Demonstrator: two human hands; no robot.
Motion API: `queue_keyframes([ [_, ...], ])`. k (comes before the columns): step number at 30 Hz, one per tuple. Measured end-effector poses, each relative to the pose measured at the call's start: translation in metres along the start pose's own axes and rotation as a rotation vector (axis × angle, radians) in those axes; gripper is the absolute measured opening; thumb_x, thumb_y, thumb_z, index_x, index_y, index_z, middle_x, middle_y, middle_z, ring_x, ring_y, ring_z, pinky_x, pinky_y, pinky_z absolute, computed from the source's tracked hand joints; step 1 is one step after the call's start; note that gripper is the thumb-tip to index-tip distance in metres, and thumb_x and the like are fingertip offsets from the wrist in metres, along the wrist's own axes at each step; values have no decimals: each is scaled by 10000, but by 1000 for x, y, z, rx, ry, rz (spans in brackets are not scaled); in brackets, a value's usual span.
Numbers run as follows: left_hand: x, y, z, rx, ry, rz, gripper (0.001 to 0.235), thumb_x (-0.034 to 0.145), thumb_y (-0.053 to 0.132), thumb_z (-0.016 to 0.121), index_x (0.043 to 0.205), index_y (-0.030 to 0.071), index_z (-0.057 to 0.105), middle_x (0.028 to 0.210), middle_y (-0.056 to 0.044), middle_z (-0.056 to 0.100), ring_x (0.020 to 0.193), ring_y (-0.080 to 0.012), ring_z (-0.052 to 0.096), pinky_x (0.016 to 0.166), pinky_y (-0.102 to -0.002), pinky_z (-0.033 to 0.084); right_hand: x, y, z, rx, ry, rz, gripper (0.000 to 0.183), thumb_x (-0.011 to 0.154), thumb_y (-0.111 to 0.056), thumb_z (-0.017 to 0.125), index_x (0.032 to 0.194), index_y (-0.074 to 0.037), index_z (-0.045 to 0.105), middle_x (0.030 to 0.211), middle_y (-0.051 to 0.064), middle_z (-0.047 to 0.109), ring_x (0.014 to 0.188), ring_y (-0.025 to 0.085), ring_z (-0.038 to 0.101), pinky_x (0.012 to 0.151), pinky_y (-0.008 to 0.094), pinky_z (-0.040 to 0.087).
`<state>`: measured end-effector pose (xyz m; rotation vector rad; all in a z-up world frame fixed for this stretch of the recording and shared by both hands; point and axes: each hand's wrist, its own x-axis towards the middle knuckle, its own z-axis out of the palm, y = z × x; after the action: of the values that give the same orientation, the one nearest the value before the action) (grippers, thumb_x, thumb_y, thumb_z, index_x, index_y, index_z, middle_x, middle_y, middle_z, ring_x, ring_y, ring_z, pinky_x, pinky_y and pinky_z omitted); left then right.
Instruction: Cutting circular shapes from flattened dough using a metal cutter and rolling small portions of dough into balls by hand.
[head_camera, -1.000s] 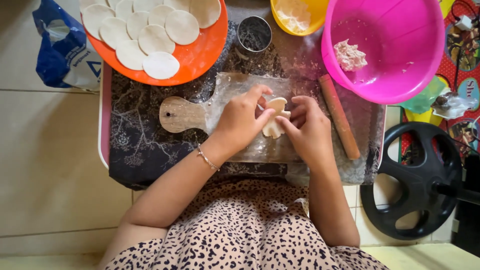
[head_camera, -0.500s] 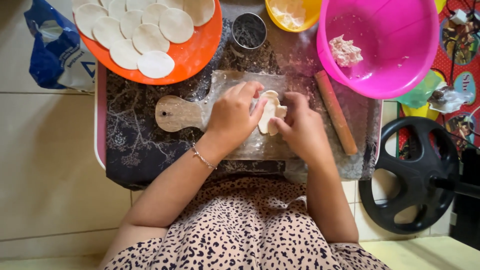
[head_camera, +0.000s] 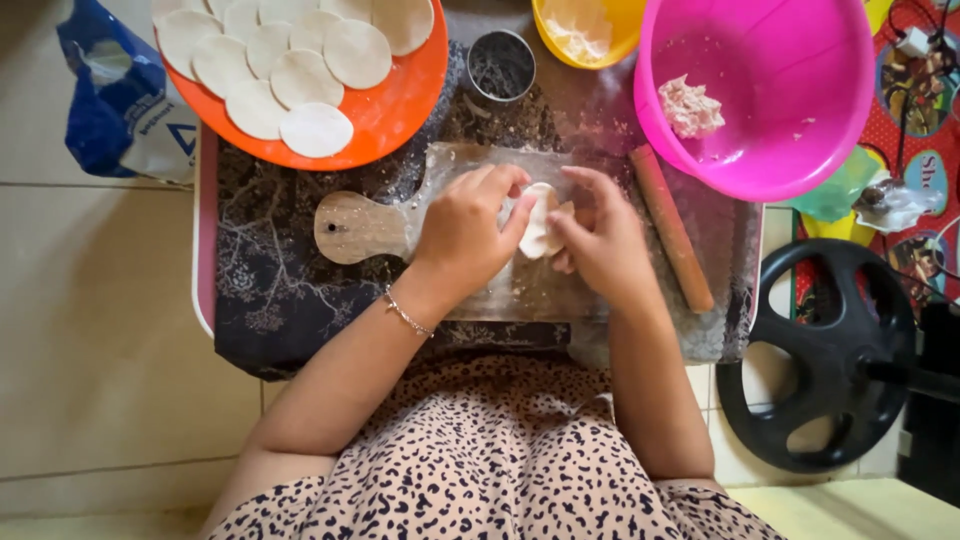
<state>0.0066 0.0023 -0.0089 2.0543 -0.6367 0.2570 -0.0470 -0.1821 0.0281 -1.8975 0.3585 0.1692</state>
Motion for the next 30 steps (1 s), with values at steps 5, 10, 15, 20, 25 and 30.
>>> queue_keyframes([
  [5,3,7,-2,-147,2,192,563,842,492,759,1244,120,630,1170,-92,682,1134,-316,653,962,-427,510,25,8,-20,346,54,-66,368,964,-64,658,1314,14,576,894,194,661,474,246,685,371,288,565],
  [10,1,-2,9,-104,9,272,327,930,257,725,1216,107,668,1227,-71,699,1199,-303,651,1012,-430,498,14,-23,-15,379,-30,-120,395,993,-49,636,1362,54,545,778,242,664,481,310,694,416,361,602],
  [15,5,5,-13,-956,77,-531,284,921,164,746,1080,-44,636,963,-203,747,784,-271,782,670,-335,678,9,1,-16,-13,128,-252,202,986,-85,710,1173,-12,699,691,111,647,494,135,612,406,235,481],
  [20,2,-8,-6,-1218,-38,-552,357,877,82,785,1139,-61,590,996,-202,720,863,-285,762,689,-391,685,1,25,-8,195,49,-137,259,1011,-186,647,1181,3,699,744,166,678,535,186,648,418,261,537],
  [25,5,-5,-5,-1209,-230,-587,359,864,73,782,1143,-69,608,999,-231,729,854,-313,770,697,-417,685,2,16,-1,537,-18,-31,259,962,-67,681,1150,111,686,912,208,705,682,210,706,598,335,643],
  [30,8,3,-14,-1097,-155,-602,346,854,168,838,1083,-42,687,951,-173,765,824,-206,765,672,-313,668,3,16,-3,464,-73,-181,226,856,57,782,1053,89,677,1137,160,654,873,187,717,767,355,627],
])
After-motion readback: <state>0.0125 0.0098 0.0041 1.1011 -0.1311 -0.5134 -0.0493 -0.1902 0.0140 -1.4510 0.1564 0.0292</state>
